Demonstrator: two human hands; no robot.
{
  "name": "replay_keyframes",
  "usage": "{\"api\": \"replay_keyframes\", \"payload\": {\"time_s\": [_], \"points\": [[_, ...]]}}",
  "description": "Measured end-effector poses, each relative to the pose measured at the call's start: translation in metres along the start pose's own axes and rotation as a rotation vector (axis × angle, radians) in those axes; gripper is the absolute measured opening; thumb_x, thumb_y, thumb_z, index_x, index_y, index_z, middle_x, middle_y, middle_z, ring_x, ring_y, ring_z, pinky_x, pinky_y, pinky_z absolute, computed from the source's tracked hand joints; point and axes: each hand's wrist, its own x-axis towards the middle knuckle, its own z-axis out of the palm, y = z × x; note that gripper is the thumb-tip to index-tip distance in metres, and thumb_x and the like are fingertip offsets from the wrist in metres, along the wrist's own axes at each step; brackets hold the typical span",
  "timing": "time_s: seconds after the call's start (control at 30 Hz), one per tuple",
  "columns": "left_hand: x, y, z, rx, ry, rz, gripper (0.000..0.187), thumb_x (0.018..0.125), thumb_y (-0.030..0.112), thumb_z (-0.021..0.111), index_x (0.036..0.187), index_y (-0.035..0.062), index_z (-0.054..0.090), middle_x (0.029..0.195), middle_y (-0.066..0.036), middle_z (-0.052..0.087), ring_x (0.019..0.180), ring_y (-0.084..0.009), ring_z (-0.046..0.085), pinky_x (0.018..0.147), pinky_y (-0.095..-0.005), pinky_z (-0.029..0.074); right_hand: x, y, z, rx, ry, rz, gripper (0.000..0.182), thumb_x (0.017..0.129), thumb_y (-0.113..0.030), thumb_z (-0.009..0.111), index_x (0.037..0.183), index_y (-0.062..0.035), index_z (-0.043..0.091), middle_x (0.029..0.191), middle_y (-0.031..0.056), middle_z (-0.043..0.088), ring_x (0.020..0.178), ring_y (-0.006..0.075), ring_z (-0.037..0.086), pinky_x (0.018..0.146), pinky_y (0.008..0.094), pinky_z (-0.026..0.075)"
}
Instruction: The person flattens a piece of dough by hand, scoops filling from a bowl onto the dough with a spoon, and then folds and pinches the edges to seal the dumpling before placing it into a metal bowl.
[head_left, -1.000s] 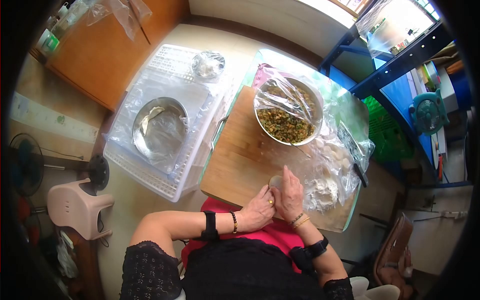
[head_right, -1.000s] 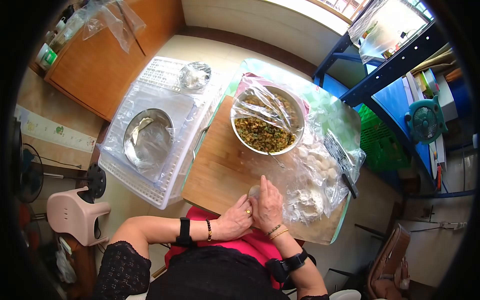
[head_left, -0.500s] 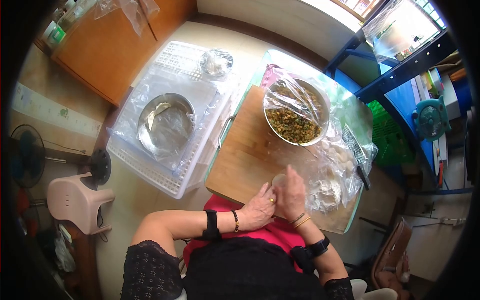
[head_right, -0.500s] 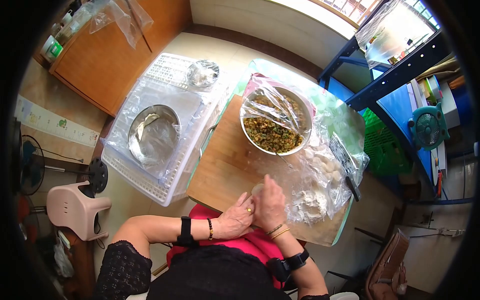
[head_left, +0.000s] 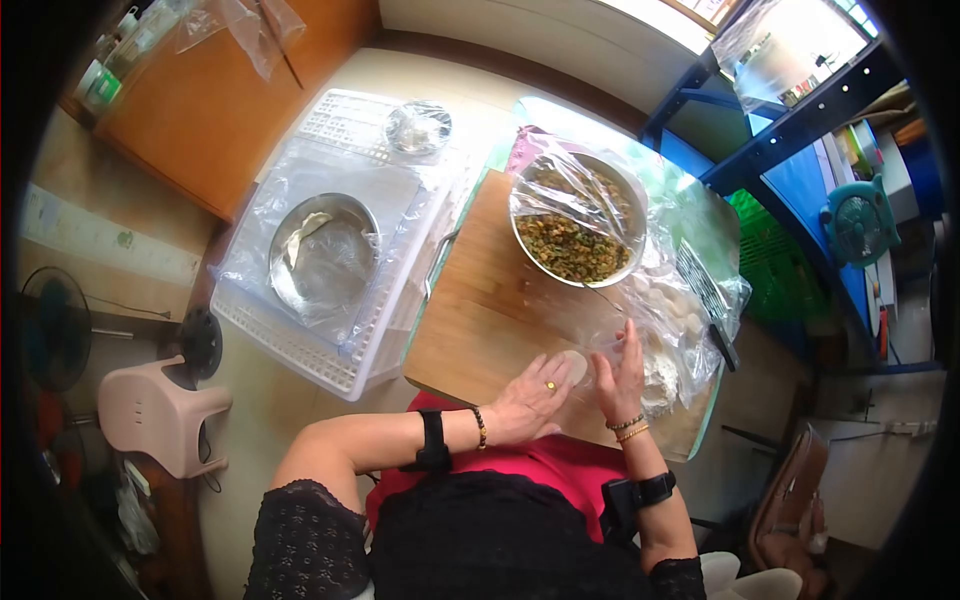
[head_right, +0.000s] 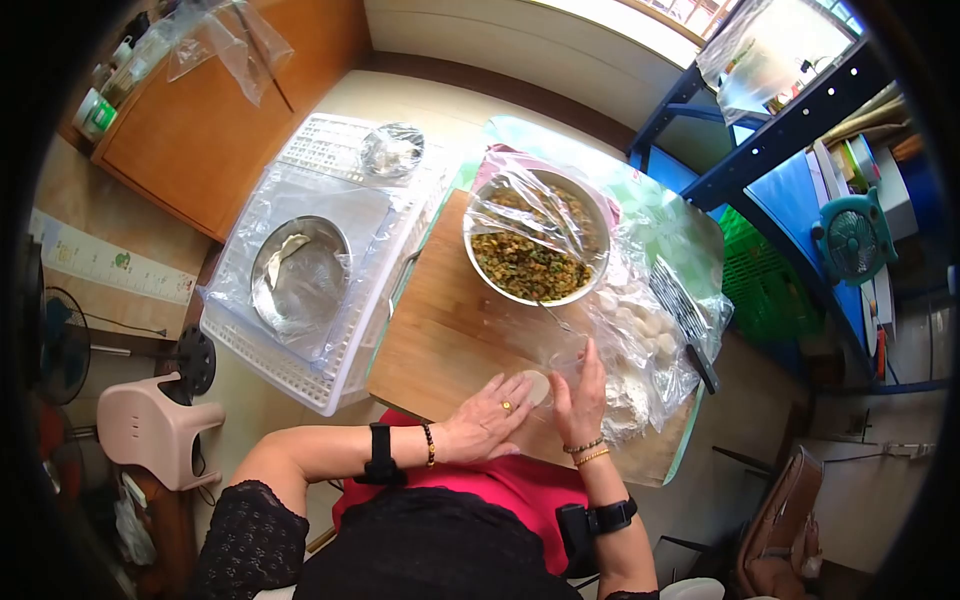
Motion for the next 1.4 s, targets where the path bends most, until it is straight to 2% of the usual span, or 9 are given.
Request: {"api": "replay_keyframes", "payload": {"time_s": [0.27,0.47,0.63,0.73,0.93,1.07,1.23,1.3,1.4], "points": [[-0.014,0.010,-0.013,0.004,-0.273,0.085,0.072,0.083,0.043,0.066,0.131,-0.0063,0.047,0.141,-0.027,0.038,0.138,-0.0403,0.030,0.116,-0.0519,0.022,-0.028,-0.019,0.025,-0.296,-0.130,-0.237,0.075,0.080,-0.020,0.071,0.143,0.0014,0.034,0.128,0.0214,0.051,0.115,0.0366,0.049,0.096,0.0455,0.039],[-0.015,0.006,-0.004,0.013,-0.074,0.072,0.074,0.082,0.044,0.066,0.132,-0.0062,0.046,0.138,-0.027,0.041,0.137,-0.0393,0.032,0.116,-0.0513,0.021,0.009,0.004,0.023,-0.201,-0.014,-0.029,0.075,0.078,-0.025,0.074,0.140,0.0011,0.038,0.122,0.0199,0.054,0.110,0.0339,0.054,0.094,0.0445,0.040],[-0.011,0.010,-0.021,0.063,-0.067,0.046,0.074,0.081,0.044,0.067,0.130,-0.0071,0.048,0.135,-0.028,0.043,0.136,-0.0397,0.033,0.116,-0.0513,0.021,-0.015,-0.014,0.020,-0.184,-0.054,-0.203,0.077,0.079,-0.022,0.072,0.142,0.0016,0.035,0.124,0.0212,0.054,0.111,0.0355,0.053,0.094,0.0444,0.040],[-0.011,0.011,-0.020,0.059,-0.329,0.033,0.073,0.080,0.044,0.067,0.129,-0.0075,0.049,0.133,-0.028,0.045,0.136,-0.0398,0.034,0.116,-0.0514,0.021,-0.025,-0.026,0.032,-0.340,-0.086,-0.288,0.078,0.079,-0.023,0.072,0.143,0.0016,0.034,0.127,0.0212,0.052,0.114,0.0360,0.052,0.094,0.0454,0.040],[-0.019,0.003,-0.005,0.044,-0.021,0.080,0.074,0.081,0.046,0.067,0.129,-0.0071,0.049,0.136,-0.028,0.043,0.135,-0.0410,0.034,0.116,-0.0510,0.022,0.015,-0.005,0.032,-0.286,-0.034,-0.011,0.078,0.079,-0.026,0.071,0.142,0.0009,0.035,0.128,0.0206,0.051,0.115,0.0360,0.050,0.094,0.0451,0.040],[-0.020,0.008,-0.015,0.068,-0.077,-0.005,0.074,0.081,0.046,0.067,0.129,-0.0069,0.049,0.137,-0.028,0.042,0.134,-0.0402,0.035,0.115,-0.0504,0.023,0.002,-0.006,0.025,-0.139,-0.028,-0.085,0.079,0.079,-0.025,0.072,0.143,0.0002,0.034,0.128,0.0214,0.051,0.116,0.0364,0.050,0.094,0.0441,0.040],[-0.028,0.001,-0.010,0.059,-0.124,0.039,0.074,0.082,0.045,0.067,0.129,-0.0087,0.047,0.135,-0.027,0.043,0.132,-0.0408,0.036,0.114,-0.0504,0.024,-0.019,-0.032,0.039,-0.434,-0.086,-0.341,0.078,0.079,-0.024,0.072,0.142,0.0006,0.035,0.127,0.0232,0.051,0.112,0.0373,0.052,0.091,0.0443,0.043],[-0.028,-0.001,-0.010,0.019,-0.084,0.035,0.075,0.082,0.044,0.067,0.130,-0.0093,0.046,0.134,-0.027,0.043,0.132,-0.0412,0.036,0.114,-0.0504,0.025,0.002,-0.022,0.040,-0.513,-0.012,-0.284,0.078,0.077,-0.027,0.074,0.140,0.0001,0.037,0.122,0.0217,0.054,0.108,0.0361,0.055,0.089,0.0430,0.045],[-0.020,-0.003,-0.013,-0.013,-0.019,-0.029,0.076,0.082,0.043,0.067,0.131,-0.0098,0.044,0.134,-0.028,0.043,0.132,-0.0417,0.035,0.114,-0.0505,0.025,0.029,-0.001,0.041,-0.092,0.059,0.074,0.079,0.076,-0.027,0.077,0.139,0.0002,0.040,0.112,0.0194,0.058,0.104,0.0335,0.057,0.088,0.0404,0.046]]}}
